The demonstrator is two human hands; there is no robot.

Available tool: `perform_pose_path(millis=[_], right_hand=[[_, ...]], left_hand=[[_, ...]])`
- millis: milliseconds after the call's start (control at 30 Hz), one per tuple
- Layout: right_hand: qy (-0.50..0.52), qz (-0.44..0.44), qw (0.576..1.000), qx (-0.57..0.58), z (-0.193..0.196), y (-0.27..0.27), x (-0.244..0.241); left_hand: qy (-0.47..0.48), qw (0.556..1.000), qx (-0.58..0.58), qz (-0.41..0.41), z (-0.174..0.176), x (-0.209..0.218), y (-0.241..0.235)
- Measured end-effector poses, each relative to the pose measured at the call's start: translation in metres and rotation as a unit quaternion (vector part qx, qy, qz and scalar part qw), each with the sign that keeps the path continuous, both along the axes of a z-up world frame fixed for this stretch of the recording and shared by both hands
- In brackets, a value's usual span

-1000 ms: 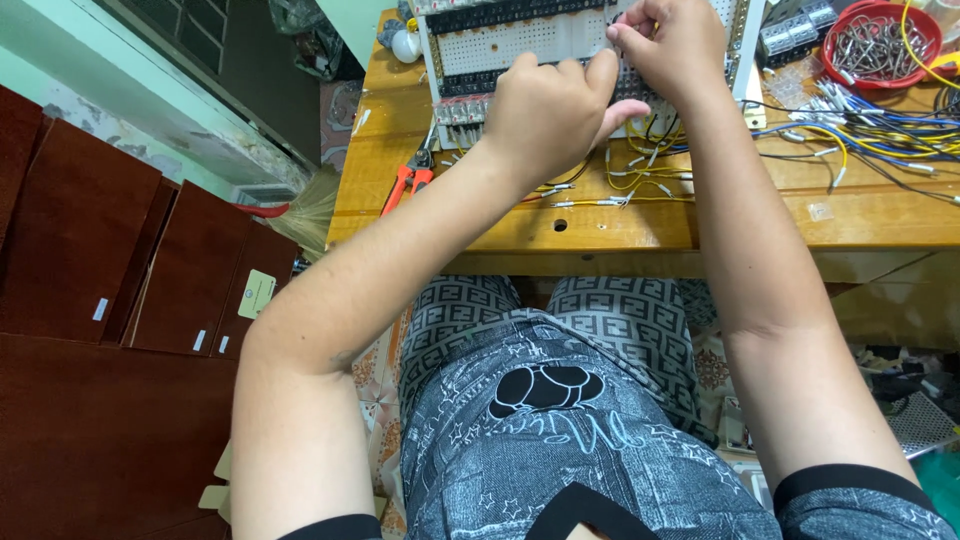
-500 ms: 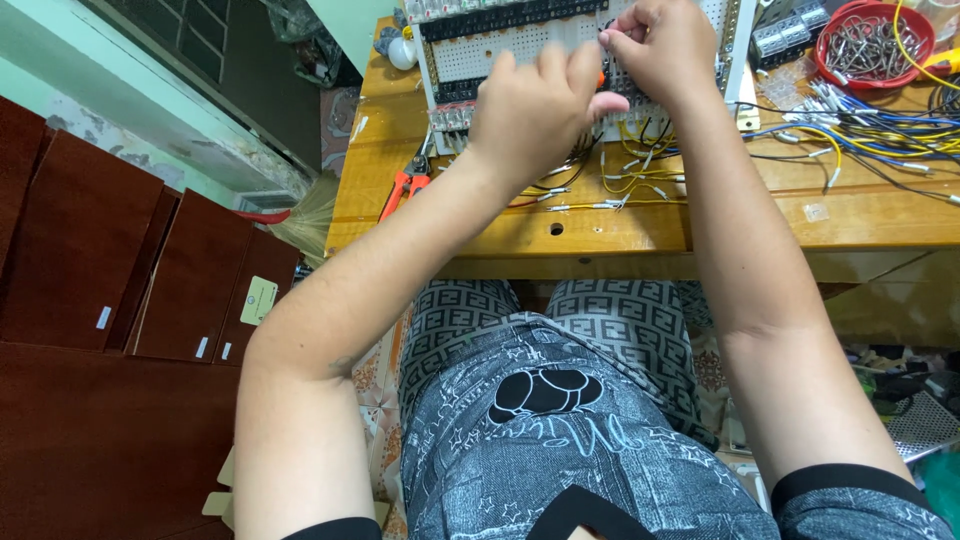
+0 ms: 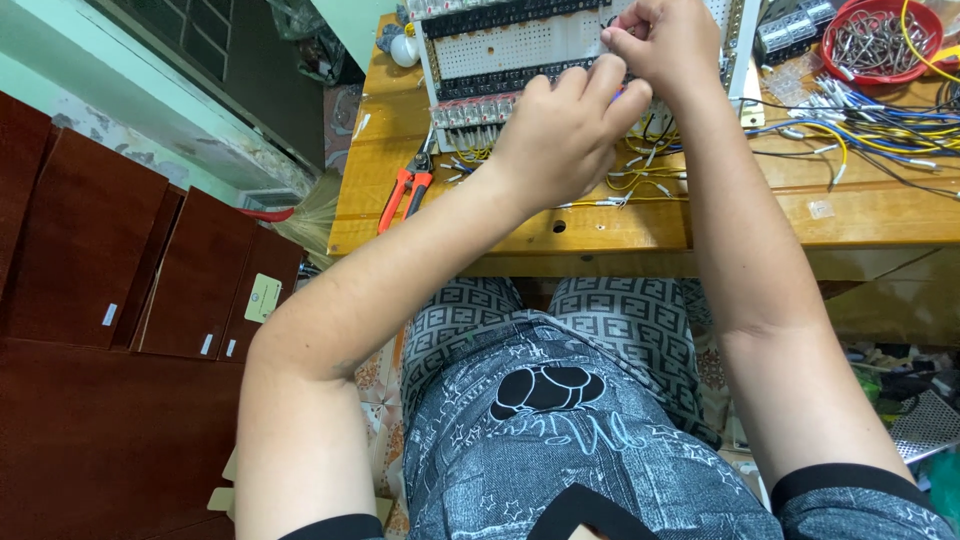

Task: The person strips wire ends with a tool, inserts them into terminal blocks on a DIN-rail mounted electrical panel, and tightens the connections with a screwdriver. The person repeats this process for multiple wires throughout the clip.

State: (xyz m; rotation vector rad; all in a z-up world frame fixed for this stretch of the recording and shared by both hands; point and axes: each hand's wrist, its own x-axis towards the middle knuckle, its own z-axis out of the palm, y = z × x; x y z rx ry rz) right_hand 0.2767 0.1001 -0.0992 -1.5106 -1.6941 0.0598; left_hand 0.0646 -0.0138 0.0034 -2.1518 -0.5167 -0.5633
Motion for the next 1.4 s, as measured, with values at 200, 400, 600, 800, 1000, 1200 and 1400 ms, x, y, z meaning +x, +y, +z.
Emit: perform_pose_path(millis=[200, 400, 600, 800, 1000, 1200, 1400], right_hand=[[0.007, 0.003, 1.000, 0.003, 0.001, 0.001, 0.002], [0.010, -0.010, 1.000, 0.017, 0.001, -0.001, -0.002], [0.025, -0.002, 1.000, -0.010, -0.001, 0.005, 0.003], [-0.007, -0.002, 1.000, 0.015, 0.005, -0.003, 0.000], [-0.035, 0.001, 0.996, 0.078, -0.005, 0.002, 0.003], [-0.034, 0.012, 0.997, 0.067, -0.005, 0.004, 0.005], [-0.038, 0.022, 0.997, 0.060, -0.001, -0.002, 0.006]], left_hand=[[-0.065, 0.990, 0.087, 0.086, -0.017, 0.009, 0.013], [-0.098, 0.984, 0.056, 0.135, -0.014, 0.000, 0.020], [0.064, 0.958, -0.240, -0.141, 0.001, -0.013, 0.022], [-0.036, 0.992, 0.076, -0.100, 0.000, -0.010, 0.023], [-0.074, 0.993, -0.078, 0.050, -0.003, -0.024, -0.004], [-0.170, 0.980, -0.090, -0.044, 0.012, -0.051, -0.034], [-0.244, 0.949, -0.189, -0.062, 0.005, -0.072, -0.054]])
